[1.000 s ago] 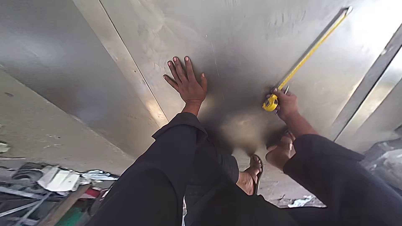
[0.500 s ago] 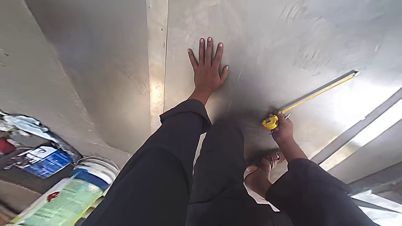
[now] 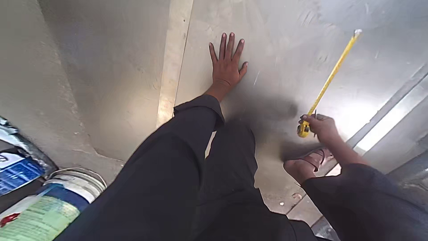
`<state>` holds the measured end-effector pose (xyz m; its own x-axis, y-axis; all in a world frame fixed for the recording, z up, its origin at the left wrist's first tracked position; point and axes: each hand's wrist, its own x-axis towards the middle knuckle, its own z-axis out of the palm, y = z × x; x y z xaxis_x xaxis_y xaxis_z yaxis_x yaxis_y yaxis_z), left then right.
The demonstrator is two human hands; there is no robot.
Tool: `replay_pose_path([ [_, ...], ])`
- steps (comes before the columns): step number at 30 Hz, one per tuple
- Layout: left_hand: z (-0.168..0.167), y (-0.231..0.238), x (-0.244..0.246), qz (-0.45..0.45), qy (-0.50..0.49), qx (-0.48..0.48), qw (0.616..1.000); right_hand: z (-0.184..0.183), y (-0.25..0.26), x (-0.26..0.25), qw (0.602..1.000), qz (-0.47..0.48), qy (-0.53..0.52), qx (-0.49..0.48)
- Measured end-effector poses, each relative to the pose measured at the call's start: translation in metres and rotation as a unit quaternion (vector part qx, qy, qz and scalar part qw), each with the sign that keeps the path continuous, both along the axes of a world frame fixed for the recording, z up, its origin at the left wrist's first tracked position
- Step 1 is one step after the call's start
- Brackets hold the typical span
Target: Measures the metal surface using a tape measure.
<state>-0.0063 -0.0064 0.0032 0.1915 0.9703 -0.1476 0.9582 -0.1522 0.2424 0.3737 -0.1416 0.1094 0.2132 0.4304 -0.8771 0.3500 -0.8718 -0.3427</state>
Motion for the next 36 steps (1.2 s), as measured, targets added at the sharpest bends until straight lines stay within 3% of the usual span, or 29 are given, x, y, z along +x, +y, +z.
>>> replay_pose_path([
  [4,0.033,-0.007,0.013,0.092,-0.104,-0.029,0.990,0.018,0.031,0.084,0.964,0.256,-0.072,0.015],
  [8,0.095,-0.069,0.064,0.178,-0.147,-0.164,0.959,0.005,0.029,0.142,0.901,0.425,-0.089,0.012],
  [12,0.109,-0.110,0.123,0.066,-0.174,-0.235,0.954,-0.011,0.029,0.139,0.851,0.519,-0.077,0.038],
  [16,0.103,-0.099,0.155,-0.044,-0.146,-0.295,0.943,-0.020,0.039,0.107,0.831,0.550,-0.058,0.059],
  [20,0.096,-0.093,0.174,0.033,-0.136,-0.336,0.931,-0.020,0.054,0.078,0.822,0.565,-0.066,0.040],
  [24,0.093,-0.103,0.172,0.059,-0.148,-0.303,0.940,-0.023,0.075,0.060,0.809,0.581,-0.090,0.012],
  [30,0.069,-0.118,0.170,-0.096,-0.115,-0.137,0.979,-0.030,0.096,0.039,0.798,0.595,-0.096,-0.015],
  [36,0.062,-0.121,0.169,-0.148,-0.094,-0.168,0.970,-0.037,0.103,0.036,0.797,0.594,-0.099,-0.043],
])
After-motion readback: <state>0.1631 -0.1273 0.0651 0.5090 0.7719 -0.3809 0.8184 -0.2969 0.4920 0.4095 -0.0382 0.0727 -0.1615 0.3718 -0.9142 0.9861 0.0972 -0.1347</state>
